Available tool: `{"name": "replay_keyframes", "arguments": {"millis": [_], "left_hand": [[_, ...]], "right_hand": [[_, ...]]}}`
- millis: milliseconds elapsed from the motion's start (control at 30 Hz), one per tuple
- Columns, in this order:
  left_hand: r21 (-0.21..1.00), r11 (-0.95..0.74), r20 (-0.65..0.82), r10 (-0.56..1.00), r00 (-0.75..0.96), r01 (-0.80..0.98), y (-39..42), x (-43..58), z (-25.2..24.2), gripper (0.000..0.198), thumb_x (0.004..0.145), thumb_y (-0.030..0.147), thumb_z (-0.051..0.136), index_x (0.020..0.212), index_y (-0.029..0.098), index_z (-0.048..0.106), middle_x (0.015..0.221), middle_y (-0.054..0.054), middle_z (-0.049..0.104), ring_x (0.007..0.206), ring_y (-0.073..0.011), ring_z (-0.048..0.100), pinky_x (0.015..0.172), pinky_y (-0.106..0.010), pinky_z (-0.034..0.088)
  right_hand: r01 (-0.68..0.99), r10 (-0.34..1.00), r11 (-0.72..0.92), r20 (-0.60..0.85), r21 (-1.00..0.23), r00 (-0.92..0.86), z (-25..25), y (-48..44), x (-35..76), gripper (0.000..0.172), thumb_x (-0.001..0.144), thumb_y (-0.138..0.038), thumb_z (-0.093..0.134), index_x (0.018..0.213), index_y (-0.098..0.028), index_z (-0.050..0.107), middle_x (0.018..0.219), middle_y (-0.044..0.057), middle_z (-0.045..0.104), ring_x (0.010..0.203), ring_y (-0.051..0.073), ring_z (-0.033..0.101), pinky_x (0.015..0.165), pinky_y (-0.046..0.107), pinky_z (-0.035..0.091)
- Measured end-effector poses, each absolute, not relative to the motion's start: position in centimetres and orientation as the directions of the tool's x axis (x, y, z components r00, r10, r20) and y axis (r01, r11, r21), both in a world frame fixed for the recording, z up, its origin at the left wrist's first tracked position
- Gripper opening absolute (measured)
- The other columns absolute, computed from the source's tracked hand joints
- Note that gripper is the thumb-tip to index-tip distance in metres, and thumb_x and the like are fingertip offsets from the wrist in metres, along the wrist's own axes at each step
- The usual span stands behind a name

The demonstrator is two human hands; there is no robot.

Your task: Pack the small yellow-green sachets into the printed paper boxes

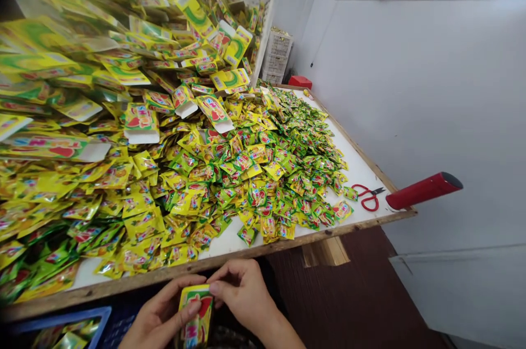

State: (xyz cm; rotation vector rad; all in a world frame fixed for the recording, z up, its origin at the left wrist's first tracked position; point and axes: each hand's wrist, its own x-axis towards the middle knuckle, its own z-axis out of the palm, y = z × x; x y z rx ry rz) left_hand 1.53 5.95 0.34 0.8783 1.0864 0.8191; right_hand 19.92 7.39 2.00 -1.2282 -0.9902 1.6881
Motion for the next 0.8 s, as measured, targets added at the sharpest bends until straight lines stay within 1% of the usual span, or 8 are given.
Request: {"name": "replay_keyframes", "arguments": {"millis": [67,133,267,433,533,600,700,800], "left_hand": [[0.901,0.426,-0.391,0.877,0.278,-0.078,6.0,1.2,0.2,0.028,0.077,0.038,0.072,0.101,0.024,0.069,0.105,-0.004,0.072,0.103,-0.0265,0.065,0.090,-0.031,0.049],[0.920,0.391,-0.369,0.885,0.284,-0.022,6.1,1.1,0.2,0.027,0.077,0.037,0.072,0.100,0.023,0.071,0.107,-0.005,0.072,0.106,-0.0274,0.063,0.094,-0.032,0.047],[0.926,0.368,-0.334,0.903,0.271,-0.086,6.1,1.8,0.7,0.044,0.077,0.041,0.070,0.118,0.025,0.064,0.121,-0.007,0.068,0.108,-0.0293,0.062,0.092,-0.036,0.051],[0.953,0.300,-0.281,0.924,0.258,-0.039,5.9,2.4,0.9,0.057,0.071,0.037,0.076,0.123,0.023,0.062,0.126,-0.010,0.065,0.116,-0.0332,0.059,0.098,-0.039,0.049],[0.964,0.267,-0.263,0.943,0.206,0.007,5.9,2.3,0.5,0.054,0.070,0.036,0.077,0.121,0.023,0.064,0.123,-0.010,0.067,0.115,-0.0334,0.060,0.097,-0.039,0.049],[0.969,0.239,-0.248,0.946,0.211,0.066,5.9,2.0,0.3,0.053,0.071,0.034,0.077,0.122,0.026,0.064,0.124,-0.008,0.067,0.115,-0.0322,0.061,0.098,-0.037,0.049],[0.969,0.203,-0.237,0.923,0.303,0.139,6.1,1.5,0.2,0.050,0.076,0.032,0.074,0.124,0.030,0.062,0.130,-0.005,0.065,0.119,-0.0298,0.059,0.101,-0.033,0.046],[0.961,0.242,-0.272,0.904,0.328,0.131,6.3,1.3,0.7,0.040,0.084,0.035,0.064,0.123,0.030,0.064,0.129,-0.004,0.066,0.118,-0.0279,0.060,0.102,-0.032,0.045]], "right_hand": [[-0.210,0.909,-0.406,-0.370,-0.889,-0.191,1.6,7.4,20.1,0.029,0.065,-0.038,0.081,0.072,-0.012,0.069,0.060,0.002,0.065,0.047,0.012,0.057,0.050,0.026,0.050],[-0.190,0.901,-0.422,-0.385,-0.887,-0.201,1.5,7.6,20.1,0.028,0.064,-0.035,0.081,0.070,-0.012,0.066,0.062,0.003,0.067,0.049,0.012,0.058,0.050,0.026,0.051],[-0.060,0.890,-0.431,-0.412,-0.900,-0.197,2.2,8.5,20.2,0.017,0.067,-0.025,0.074,0.068,-0.012,0.062,0.056,0.000,0.063,0.045,0.011,0.057,0.047,0.022,0.049],[-0.106,0.867,-0.483,-0.458,-0.869,-0.195,2.7,8.7,20.4,0.027,0.067,-0.036,0.075,0.070,-0.014,0.058,0.049,-0.003,0.058,0.039,0.011,0.053,0.041,0.023,0.046],[-0.125,0.893,-0.440,-0.418,-0.889,-0.167,2.7,8.0,20.5,0.031,0.067,-0.039,0.077,0.069,-0.014,0.059,0.054,-0.002,0.059,0.045,0.011,0.054,0.048,0.024,0.047],[-0.064,0.916,-0.388,-0.378,-0.919,-0.132,2.6,7.5,20.4,0.027,0.069,-0.036,0.075,0.067,-0.014,0.060,0.056,-0.002,0.059,0.048,0.011,0.054,0.050,0.023,0.045],[0.073,0.943,-0.323,-0.327,-0.944,-0.064,2.5,6.9,20.4,0.017,0.073,-0.029,0.071,0.066,-0.015,0.064,0.055,-0.002,0.059,0.051,0.012,0.053,0.051,0.022,0.040],[0.151,0.962,-0.265,-0.272,-0.952,-0.029,2.8,6.8,20.5,0.011,0.074,-0.023,0.069,0.067,-0.015,0.065,0.058,-0.002,0.060,0.055,0.012,0.053,0.053,0.022,0.038]]}}
